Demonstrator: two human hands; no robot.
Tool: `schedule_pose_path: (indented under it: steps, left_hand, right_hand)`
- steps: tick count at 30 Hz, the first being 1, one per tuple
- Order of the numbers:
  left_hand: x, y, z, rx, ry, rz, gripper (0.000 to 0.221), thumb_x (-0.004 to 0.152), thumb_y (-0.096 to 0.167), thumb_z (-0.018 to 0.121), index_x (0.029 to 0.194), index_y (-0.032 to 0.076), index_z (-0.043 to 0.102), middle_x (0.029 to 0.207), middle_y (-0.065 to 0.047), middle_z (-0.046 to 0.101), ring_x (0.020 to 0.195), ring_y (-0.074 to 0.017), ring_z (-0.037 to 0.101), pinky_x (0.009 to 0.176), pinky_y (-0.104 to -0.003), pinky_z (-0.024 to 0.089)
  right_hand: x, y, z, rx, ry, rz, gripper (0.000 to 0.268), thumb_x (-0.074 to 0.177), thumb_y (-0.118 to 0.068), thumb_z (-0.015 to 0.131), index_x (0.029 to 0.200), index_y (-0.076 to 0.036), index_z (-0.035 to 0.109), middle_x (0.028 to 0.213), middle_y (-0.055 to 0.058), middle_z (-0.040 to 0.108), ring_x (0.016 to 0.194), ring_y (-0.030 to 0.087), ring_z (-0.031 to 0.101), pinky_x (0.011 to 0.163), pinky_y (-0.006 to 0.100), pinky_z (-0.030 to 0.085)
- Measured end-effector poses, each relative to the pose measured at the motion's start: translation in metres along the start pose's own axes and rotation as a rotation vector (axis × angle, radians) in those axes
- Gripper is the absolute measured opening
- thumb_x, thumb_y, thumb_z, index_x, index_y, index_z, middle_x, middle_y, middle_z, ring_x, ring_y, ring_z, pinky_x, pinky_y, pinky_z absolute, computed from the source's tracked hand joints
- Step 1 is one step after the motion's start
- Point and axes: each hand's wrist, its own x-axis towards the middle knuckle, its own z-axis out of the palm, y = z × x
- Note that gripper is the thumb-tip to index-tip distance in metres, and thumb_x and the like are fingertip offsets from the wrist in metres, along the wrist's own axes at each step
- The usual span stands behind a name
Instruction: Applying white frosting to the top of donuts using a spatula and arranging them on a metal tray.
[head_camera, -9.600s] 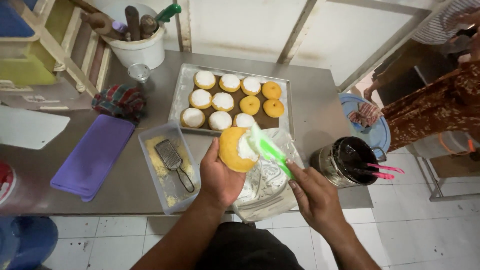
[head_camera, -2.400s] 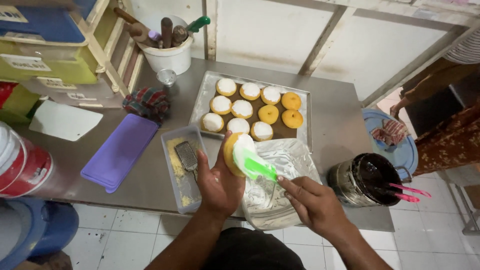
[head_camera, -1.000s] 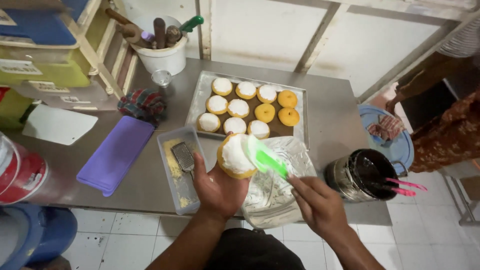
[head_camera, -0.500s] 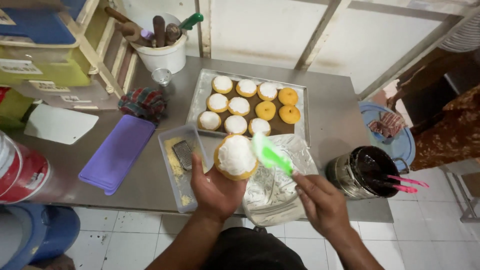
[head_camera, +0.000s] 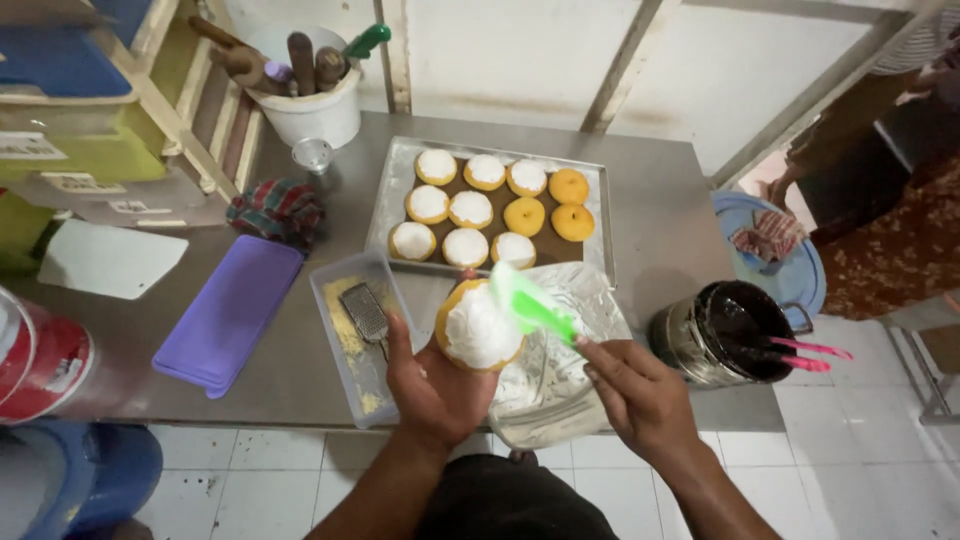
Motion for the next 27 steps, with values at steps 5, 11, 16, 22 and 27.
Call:
schedule_pose_path:
  steps: [5, 11, 16, 22, 27]
  left_hand:
    - [0.005, 0.001, -0.007, 0.005, 0.087, 0.086, 0.091, 0.081, 0.067, 0.044, 0.15, 0.008, 0.049, 0.159, -0.015, 0.049, 0.151, -0.0351, 0.04, 0.123, -0.052, 0.025]
    - [0.019, -0.01, -0.031, 0.062, -0.122, 0.287, 0.087, 0.087, 0.069, 0.041, 0.15, 0.009, 0.049, 0.158, -0.022, 0.048, 0.146, -0.0392, 0.042, 0.117, -0.054, 0.029]
    - [0.008, -0.006, -0.016, 0.031, -0.217, 0.357, 0.084, 0.088, 0.064, 0.049, 0.147, 0.005, 0.053, 0.156, -0.021, 0.05, 0.148, -0.0384, 0.041, 0.12, -0.053, 0.027]
    - [0.021, -0.006, -0.034, -0.053, -0.428, 0.245, 0.082, 0.093, 0.062, 0.06, 0.152, 0.007, 0.048, 0.161, -0.016, 0.042, 0.149, -0.0357, 0.035, 0.121, -0.051, 0.024]
    - [0.013, -0.024, 0.012, -0.08, -0.168, 0.226, 0.091, 0.087, 0.067, 0.05, 0.152, 0.003, 0.046, 0.159, -0.017, 0.047, 0.149, -0.0343, 0.04, 0.122, -0.048, 0.026]
  right_hand:
    - [-0.005, -0.003, 0.02, -0.119, 0.073, 0.077, 0.051, 0.088, -0.004, 0.076, 0.137, -0.015, 0.063, 0.108, 0.019, 0.071, 0.083, 0.023, 0.071, 0.068, 0.029, 0.065]
    - [0.022, -0.048, 0.032, 0.005, -0.029, 0.018, 0.046, 0.1, -0.009, 0.066, 0.144, -0.017, 0.058, 0.107, 0.011, 0.065, 0.078, 0.021, 0.066, 0.067, 0.027, 0.052]
    - [0.005, -0.036, 0.04, 0.065, 0.065, 0.122, 0.047, 0.097, -0.001, 0.066, 0.142, -0.013, 0.06, 0.1, 0.01, 0.068, 0.083, 0.02, 0.068, 0.073, 0.027, 0.054]
    - [-0.001, -0.031, 0.028, -0.018, 0.186, 0.129, 0.044, 0.096, 0.001, 0.066, 0.138, -0.01, 0.063, 0.102, 0.011, 0.068, 0.084, 0.02, 0.068, 0.075, 0.027, 0.054]
    - [-0.009, -0.019, 0.019, -0.037, 0.072, 0.094, 0.046, 0.096, -0.003, 0.065, 0.141, -0.014, 0.061, 0.108, 0.012, 0.068, 0.089, 0.023, 0.071, 0.077, 0.029, 0.055]
